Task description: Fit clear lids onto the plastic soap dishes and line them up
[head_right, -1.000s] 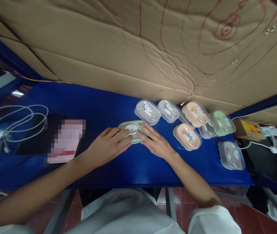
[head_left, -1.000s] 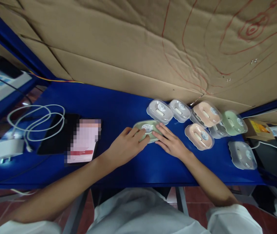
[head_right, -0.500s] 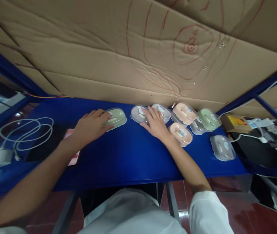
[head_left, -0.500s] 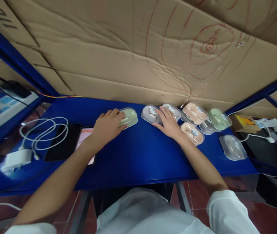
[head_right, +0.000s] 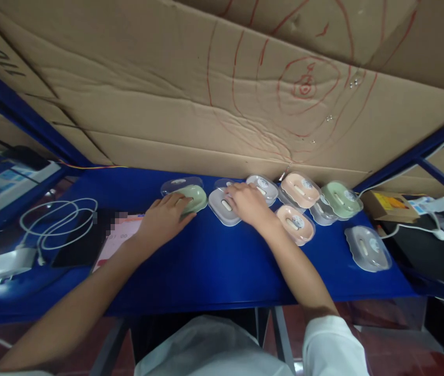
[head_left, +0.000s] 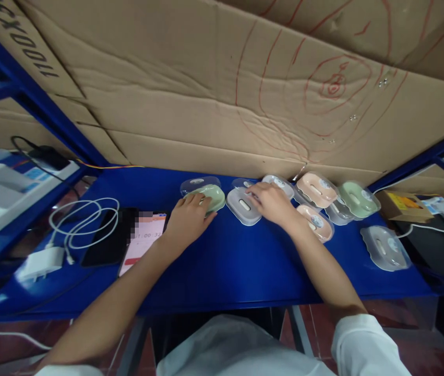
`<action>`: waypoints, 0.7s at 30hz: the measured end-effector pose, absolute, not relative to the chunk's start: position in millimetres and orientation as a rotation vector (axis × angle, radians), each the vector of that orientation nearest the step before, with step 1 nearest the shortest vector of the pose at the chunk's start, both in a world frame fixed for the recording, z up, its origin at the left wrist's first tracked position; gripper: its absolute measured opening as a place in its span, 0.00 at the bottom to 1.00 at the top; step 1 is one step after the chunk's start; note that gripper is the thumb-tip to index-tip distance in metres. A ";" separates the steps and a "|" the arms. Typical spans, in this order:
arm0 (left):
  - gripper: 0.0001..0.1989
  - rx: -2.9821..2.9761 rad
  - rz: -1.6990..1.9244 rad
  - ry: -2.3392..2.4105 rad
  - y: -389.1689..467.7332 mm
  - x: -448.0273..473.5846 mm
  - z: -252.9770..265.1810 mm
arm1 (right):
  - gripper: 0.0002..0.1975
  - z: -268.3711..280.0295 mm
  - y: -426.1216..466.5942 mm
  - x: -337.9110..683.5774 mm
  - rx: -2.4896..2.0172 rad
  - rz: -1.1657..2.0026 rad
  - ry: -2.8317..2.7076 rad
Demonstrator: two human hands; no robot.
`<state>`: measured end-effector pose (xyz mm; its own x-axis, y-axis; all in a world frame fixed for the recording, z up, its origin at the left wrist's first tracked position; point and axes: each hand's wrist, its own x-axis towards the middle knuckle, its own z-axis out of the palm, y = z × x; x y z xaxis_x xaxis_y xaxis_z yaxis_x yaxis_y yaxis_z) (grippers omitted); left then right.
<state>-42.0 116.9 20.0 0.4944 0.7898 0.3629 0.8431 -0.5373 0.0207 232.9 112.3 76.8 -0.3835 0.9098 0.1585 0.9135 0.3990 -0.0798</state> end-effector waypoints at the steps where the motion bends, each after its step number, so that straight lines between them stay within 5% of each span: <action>1: 0.15 -2.601 -0.464 -1.415 116.6 -41.5 18.1 | 0.16 77.7 107.7 222.1 -1.692 -0.019 -2.531; 15: 0.22 -2.587 -0.482 -1.531 116.9 -44.8 25.3 | 0.21 99.3 114.9 235.0 -1.857 0.280 -2.571; 21: 0.20 -2.621 -0.480 -1.336 103.6 -36.8 29.9 | 0.23 105.2 122.8 261.8 -2.320 -0.223 -2.134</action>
<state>-36.8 103.6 29.9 0.5492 0.7573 0.3533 0.8089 -0.5879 0.0028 261.8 122.8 105.2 0.0779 0.9928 0.0913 0.9901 -0.0878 0.1091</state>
